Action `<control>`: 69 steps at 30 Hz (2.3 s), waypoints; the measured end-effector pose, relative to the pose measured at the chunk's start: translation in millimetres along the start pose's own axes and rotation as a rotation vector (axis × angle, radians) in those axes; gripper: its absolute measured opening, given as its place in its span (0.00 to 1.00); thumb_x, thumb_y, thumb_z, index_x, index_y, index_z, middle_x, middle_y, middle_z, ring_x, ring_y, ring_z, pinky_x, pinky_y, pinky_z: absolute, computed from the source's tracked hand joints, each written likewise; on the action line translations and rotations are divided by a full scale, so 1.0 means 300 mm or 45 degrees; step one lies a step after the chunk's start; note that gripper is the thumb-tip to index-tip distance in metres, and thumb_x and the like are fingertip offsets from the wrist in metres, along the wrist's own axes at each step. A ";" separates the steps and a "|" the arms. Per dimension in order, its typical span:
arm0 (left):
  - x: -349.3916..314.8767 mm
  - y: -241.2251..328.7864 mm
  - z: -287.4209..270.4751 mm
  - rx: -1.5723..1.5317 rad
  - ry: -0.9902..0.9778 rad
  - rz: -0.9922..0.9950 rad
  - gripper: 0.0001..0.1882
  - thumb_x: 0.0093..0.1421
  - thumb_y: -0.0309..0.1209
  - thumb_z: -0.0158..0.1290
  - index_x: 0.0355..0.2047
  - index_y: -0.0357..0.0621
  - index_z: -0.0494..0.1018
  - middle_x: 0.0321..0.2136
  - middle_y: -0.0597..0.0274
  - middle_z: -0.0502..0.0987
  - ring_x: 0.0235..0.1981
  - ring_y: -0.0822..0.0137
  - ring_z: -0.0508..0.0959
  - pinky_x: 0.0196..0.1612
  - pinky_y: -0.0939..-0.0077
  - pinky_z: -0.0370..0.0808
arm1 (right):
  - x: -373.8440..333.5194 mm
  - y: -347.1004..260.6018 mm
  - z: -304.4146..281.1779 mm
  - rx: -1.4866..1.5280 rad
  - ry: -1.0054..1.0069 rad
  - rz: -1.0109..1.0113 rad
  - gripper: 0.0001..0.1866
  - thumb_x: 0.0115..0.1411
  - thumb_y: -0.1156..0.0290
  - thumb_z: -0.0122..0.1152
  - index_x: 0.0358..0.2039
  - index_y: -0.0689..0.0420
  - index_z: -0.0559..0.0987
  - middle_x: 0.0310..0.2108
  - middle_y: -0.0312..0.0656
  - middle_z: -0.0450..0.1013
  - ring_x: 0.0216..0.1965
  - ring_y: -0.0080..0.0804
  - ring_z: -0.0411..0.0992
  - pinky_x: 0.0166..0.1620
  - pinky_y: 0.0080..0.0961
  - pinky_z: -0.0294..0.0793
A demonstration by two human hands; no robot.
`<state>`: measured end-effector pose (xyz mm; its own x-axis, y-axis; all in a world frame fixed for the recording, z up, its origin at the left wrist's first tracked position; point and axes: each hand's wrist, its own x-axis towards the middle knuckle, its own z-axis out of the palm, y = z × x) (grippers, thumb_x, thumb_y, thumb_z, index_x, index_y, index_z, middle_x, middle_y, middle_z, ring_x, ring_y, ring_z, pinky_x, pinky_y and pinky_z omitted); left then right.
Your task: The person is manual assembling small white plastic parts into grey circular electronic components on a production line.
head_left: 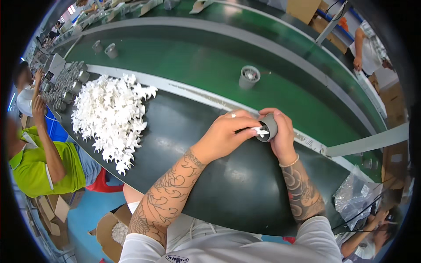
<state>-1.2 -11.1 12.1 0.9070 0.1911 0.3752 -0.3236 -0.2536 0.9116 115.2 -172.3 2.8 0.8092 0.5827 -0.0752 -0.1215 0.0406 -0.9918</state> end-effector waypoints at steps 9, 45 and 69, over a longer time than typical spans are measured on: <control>0.000 -0.035 0.023 0.149 -0.008 0.072 0.10 0.52 0.21 0.64 0.36 0.42 0.82 0.34 0.65 0.73 0.36 0.68 0.76 0.38 0.75 0.76 | 0.023 -0.004 0.005 -0.178 -0.165 -0.094 0.25 0.68 0.59 0.40 0.36 0.68 0.79 0.32 0.47 0.77 0.36 0.30 0.74 0.45 0.24 0.72; -0.007 -0.087 -0.265 1.675 0.656 -0.621 0.23 0.58 0.40 0.56 0.53 0.46 0.74 0.54 0.43 0.71 0.60 0.38 0.64 0.58 0.42 0.63 | 0.009 -0.034 -0.082 -1.483 0.588 -0.962 0.29 0.61 0.74 0.55 0.64 0.57 0.65 0.66 0.58 0.56 0.65 0.55 0.57 0.66 0.44 0.55; -0.003 -0.006 -0.263 0.691 0.125 -0.407 0.50 0.42 0.23 0.61 0.68 0.48 0.54 0.40 0.39 0.75 0.47 0.45 0.75 0.50 0.59 0.73 | -0.244 0.033 -1.509 -2.083 0.860 -0.646 0.13 0.58 0.71 0.57 0.42 0.64 0.79 0.41 0.55 0.78 0.48 0.55 0.73 0.52 0.40 0.71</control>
<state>-22.7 64.0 23.3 0.8991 0.4161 0.1360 0.1647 -0.6092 0.7757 315.0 -582.0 -48.4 0.7006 0.3645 0.6135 0.4581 -0.8889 0.0051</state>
